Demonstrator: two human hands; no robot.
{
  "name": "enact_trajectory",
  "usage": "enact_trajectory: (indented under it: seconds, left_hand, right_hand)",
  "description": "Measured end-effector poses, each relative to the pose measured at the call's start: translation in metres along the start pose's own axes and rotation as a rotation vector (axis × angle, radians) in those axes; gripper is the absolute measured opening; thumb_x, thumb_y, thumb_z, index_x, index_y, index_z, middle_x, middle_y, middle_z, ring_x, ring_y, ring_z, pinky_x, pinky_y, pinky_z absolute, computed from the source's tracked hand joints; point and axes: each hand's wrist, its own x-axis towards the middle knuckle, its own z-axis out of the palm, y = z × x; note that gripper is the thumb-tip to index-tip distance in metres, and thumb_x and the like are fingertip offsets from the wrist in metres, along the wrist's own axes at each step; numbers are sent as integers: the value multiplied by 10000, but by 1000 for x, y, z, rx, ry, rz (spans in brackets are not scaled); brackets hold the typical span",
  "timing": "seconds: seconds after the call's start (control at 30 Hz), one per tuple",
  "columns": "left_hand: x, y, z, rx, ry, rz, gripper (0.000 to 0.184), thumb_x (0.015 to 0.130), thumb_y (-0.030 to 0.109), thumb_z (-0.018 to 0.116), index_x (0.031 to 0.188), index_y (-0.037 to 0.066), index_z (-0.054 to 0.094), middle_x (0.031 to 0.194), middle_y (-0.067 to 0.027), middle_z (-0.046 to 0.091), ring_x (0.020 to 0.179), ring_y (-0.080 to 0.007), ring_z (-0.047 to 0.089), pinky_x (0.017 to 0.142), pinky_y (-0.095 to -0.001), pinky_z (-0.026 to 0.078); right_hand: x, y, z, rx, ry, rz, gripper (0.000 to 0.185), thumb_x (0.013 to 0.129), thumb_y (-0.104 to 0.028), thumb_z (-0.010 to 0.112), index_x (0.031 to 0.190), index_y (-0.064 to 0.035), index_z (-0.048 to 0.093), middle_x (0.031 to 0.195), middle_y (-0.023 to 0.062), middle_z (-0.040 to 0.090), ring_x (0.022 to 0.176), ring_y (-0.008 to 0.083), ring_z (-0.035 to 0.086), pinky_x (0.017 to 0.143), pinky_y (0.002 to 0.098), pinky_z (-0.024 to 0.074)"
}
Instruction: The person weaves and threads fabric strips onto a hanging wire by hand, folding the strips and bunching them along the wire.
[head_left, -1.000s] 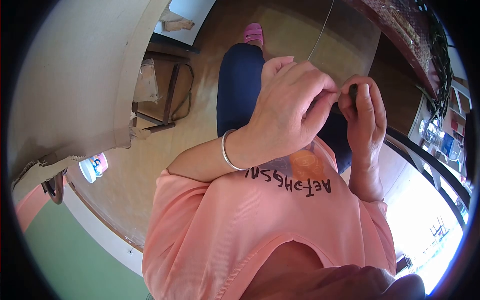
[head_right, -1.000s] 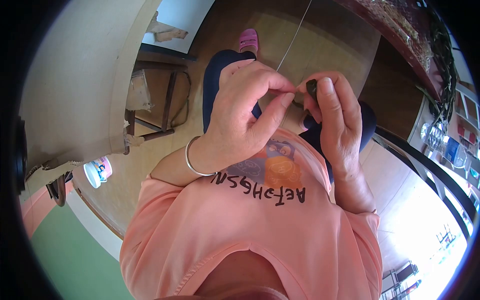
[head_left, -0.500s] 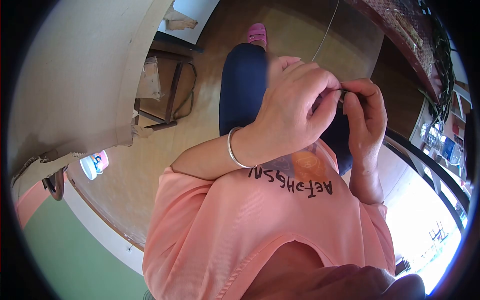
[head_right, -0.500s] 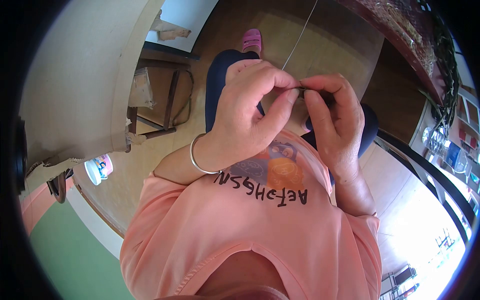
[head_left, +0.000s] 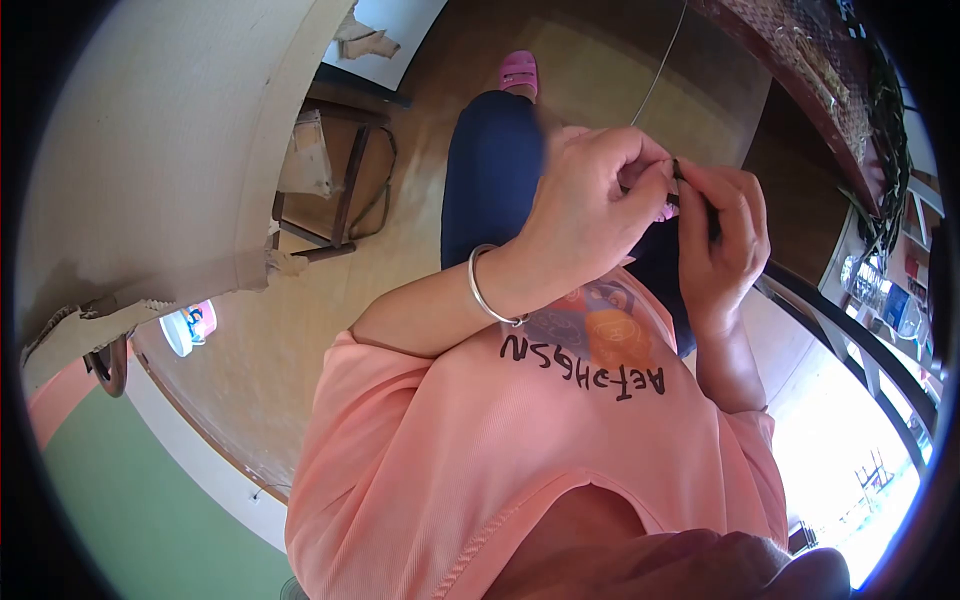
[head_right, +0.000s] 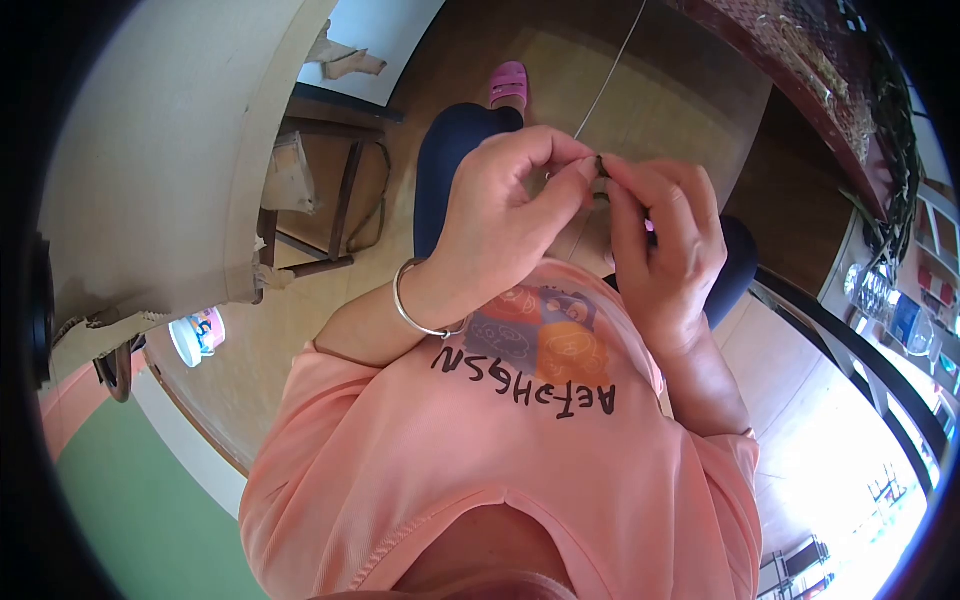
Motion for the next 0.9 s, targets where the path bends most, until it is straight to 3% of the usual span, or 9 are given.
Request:
enact_trajectory:
  seconds: [0.2,0.33,0.37,0.5,0.67,0.73,0.83,0.9]
  left_hand:
    - [0,-4,1,-294,-6,-189,90,800,29,576,857,-8,634,757,-52,634,622,-110,505,558,-206,394]
    - [6,-14,-1,55,14,61,84,789,21,581,854,32,634,750,-36,614,656,-126,515,646,-230,415]
    - [8,-13,-1,64,12,75,84,789,21,581,854,32,634,750,-36,614,656,-126,515,646,-230,415]
    - [23,-12,0,571,191,569,88,780,25,590,850,62,627,754,-21,589,686,-147,511,730,-266,412]
    - [53,-17,5,514,170,643,110,777,30,592,867,88,616,758,-11,568,693,-166,495,787,-293,392]
    - [80,-20,3,286,130,598,119,790,38,582,901,72,607,759,-18,571,689,-164,495,751,-280,405]
    - [164,-50,-20,194,315,477,144,863,63,507,968,4,586,839,-70,637,703,-163,562,665,-264,459]
    - [228,-72,-35,151,399,512,165,885,77,483,972,-15,589,874,-96,652,683,-171,591,663,-267,484]
  right_hand:
    - [2,14,0,-122,-4,-240,205,790,42,586,981,-7,644,834,58,584,575,95,458,494,194,362]
    - [4,3,-4,260,-142,286,169,803,29,578,958,-1,639,837,59,601,569,96,467,492,191,368]
    - [6,2,-6,263,-128,278,169,803,29,578,958,-1,639,837,59,601,569,96,467,492,191,368]
    - [18,7,-12,563,-254,769,116,827,1,563,919,10,633,804,56,615,559,93,472,500,184,379]
    - [36,20,-6,521,-176,786,88,849,-23,545,894,15,610,756,53,621,549,85,476,511,177,389]
    - [37,31,-8,597,-152,800,86,851,-24,542,896,14,605,756,56,622,547,84,477,513,176,392]
    - [38,44,-7,810,-89,860,81,858,-25,532,902,12,589,757,66,628,541,80,481,521,175,398]
    - [37,51,-7,810,-114,885,80,858,-24,531,904,11,585,758,67,628,543,79,482,522,175,399]
